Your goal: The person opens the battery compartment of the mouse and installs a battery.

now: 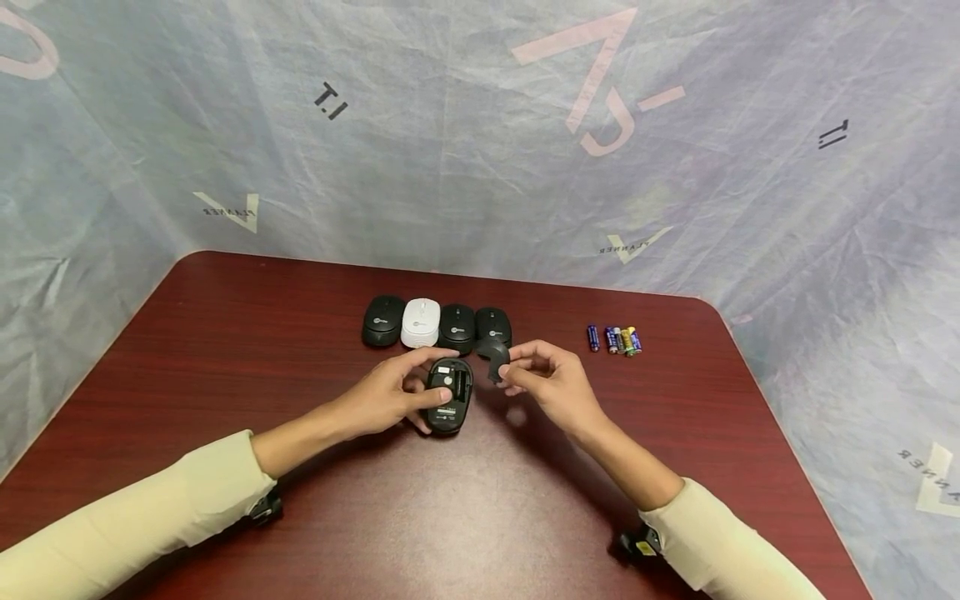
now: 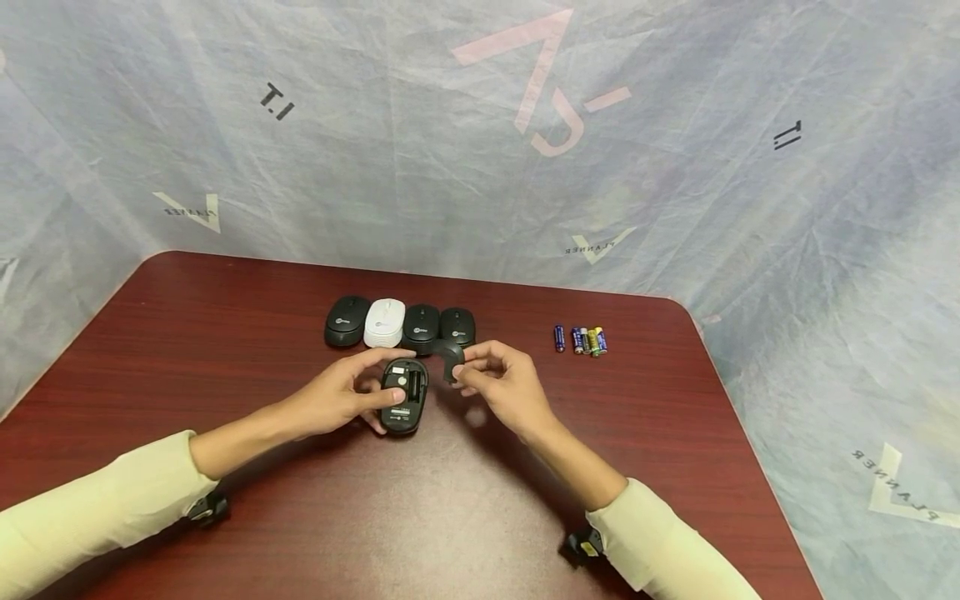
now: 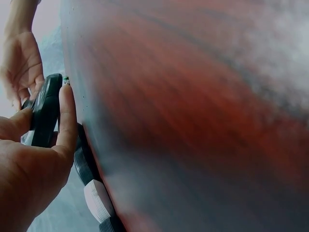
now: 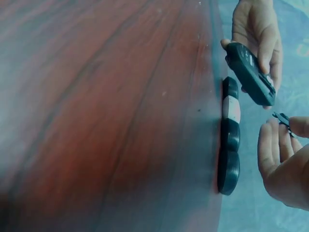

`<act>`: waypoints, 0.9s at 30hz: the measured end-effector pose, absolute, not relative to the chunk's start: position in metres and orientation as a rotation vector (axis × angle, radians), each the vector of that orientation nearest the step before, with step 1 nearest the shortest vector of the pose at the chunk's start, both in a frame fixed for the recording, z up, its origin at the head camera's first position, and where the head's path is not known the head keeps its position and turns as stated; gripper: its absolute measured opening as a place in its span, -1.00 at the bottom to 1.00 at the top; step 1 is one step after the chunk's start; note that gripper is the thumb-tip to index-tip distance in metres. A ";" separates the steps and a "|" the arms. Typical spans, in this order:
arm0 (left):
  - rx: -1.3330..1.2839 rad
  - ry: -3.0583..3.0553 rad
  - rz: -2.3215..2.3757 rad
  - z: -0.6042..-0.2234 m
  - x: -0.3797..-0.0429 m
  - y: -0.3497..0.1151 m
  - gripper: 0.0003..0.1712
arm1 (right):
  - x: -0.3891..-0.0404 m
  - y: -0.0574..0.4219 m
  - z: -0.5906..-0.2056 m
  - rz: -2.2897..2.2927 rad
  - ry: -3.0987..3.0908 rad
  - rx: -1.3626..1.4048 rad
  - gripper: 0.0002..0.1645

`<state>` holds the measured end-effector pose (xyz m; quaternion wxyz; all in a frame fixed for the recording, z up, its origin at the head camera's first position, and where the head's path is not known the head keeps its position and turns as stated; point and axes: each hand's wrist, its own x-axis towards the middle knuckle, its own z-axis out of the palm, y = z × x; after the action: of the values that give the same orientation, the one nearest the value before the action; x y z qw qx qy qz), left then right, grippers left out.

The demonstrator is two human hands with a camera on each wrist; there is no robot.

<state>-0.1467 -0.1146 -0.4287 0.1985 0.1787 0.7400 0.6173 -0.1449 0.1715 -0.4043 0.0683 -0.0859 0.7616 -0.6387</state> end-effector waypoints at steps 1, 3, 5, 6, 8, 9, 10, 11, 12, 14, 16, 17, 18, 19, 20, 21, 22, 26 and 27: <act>0.502 2.070 1.730 -0.429 -0.147 -0.115 -0.25 | -0.144 0.174 -0.405 -1.915 2.282 -0.255 -0.70; 0.506 2.072 1.734 -0.428 -0.147 -0.116 -0.25 | -0.143 0.178 -0.406 -1.891 2.263 -0.247 -0.70; 0.508 2.073 1.734 -0.428 -0.147 -0.116 -0.25 | -0.141 0.182 -0.408 -1.858 2.252 -0.229 -0.71; 0.509 2.074 1.733 -0.428 -0.147 -0.116 -0.24 | -0.141 0.184 -0.408 -1.841 2.250 -0.224 -0.71; 0.504 2.074 1.731 -0.428 -0.147 -0.117 -0.24 | -0.139 0.187 -0.410 -1.808 2.246 -0.216 -0.71; 0.501 2.071 1.731 -0.427 -0.147 -0.117 -0.23 | -0.139 0.189 -0.411 -1.791 2.245 -0.212 -0.70; 0.503 2.068 1.733 -0.427 -0.147 -0.117 -0.23 | -0.138 0.190 -0.412 -1.772 2.248 -0.212 -0.70; 0.499 2.066 1.734 -0.427 -0.147 -0.117 -0.23 | -0.138 0.191 -0.413 -1.751 2.254 -0.214 -0.70; 0.494 2.065 1.733 -0.427 -0.146 -0.117 -0.23 | -0.137 0.193 -0.415 -1.727 2.262 -0.217 -0.70; 0.486 2.063 1.735 -0.426 -0.146 -0.117 -0.23 | -0.136 0.196 -0.417 -1.685 2.270 -0.230 -0.69; 0.484 2.061 1.737 -0.426 -0.146 -0.117 -0.23 | -0.135 0.199 -0.419 -1.646 2.277 -0.246 -0.68; 0.479 2.062 1.738 -0.426 -0.146 -0.118 -0.23 | -0.135 0.200 -0.420 -1.629 2.278 -0.254 -0.67; 0.480 2.062 1.739 -0.426 -0.146 -0.118 -0.23 | -0.134 0.201 -0.421 -1.612 2.279 -0.263 -0.65; 0.479 2.061 1.741 -0.426 -0.146 -0.118 -0.23 | -0.134 0.202 -0.422 -1.597 2.280 -0.273 -0.64; 0.480 2.062 1.742 -0.425 -0.146 -0.118 -0.23 | -0.133 0.203 -0.422 -1.578 2.285 -0.280 -0.63; 0.479 2.061 1.743 -0.425 -0.146 -0.118 -0.23 | -0.133 0.204 -0.422 -1.559 2.294 -0.290 -0.63; 0.477 2.060 1.743 -0.425 -0.146 -0.118 -0.23 | -0.133 0.205 -0.422 -1.539 2.302 -0.303 -0.62; 0.467 2.062 1.741 -0.425 -0.145 -0.118 -0.23 | -0.133 0.209 -0.420 -1.443 2.338 -0.336 -0.63; 0.465 2.062 1.740 -0.425 -0.145 -0.118 -0.23 | -0.133 0.210 -0.419 -1.422 2.340 -0.339 -0.63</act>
<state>-0.1451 -0.1184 -0.4250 0.2003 0.1662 0.7380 0.6226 -0.1326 0.2096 -0.4191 0.1903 -0.1206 0.8326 -0.5060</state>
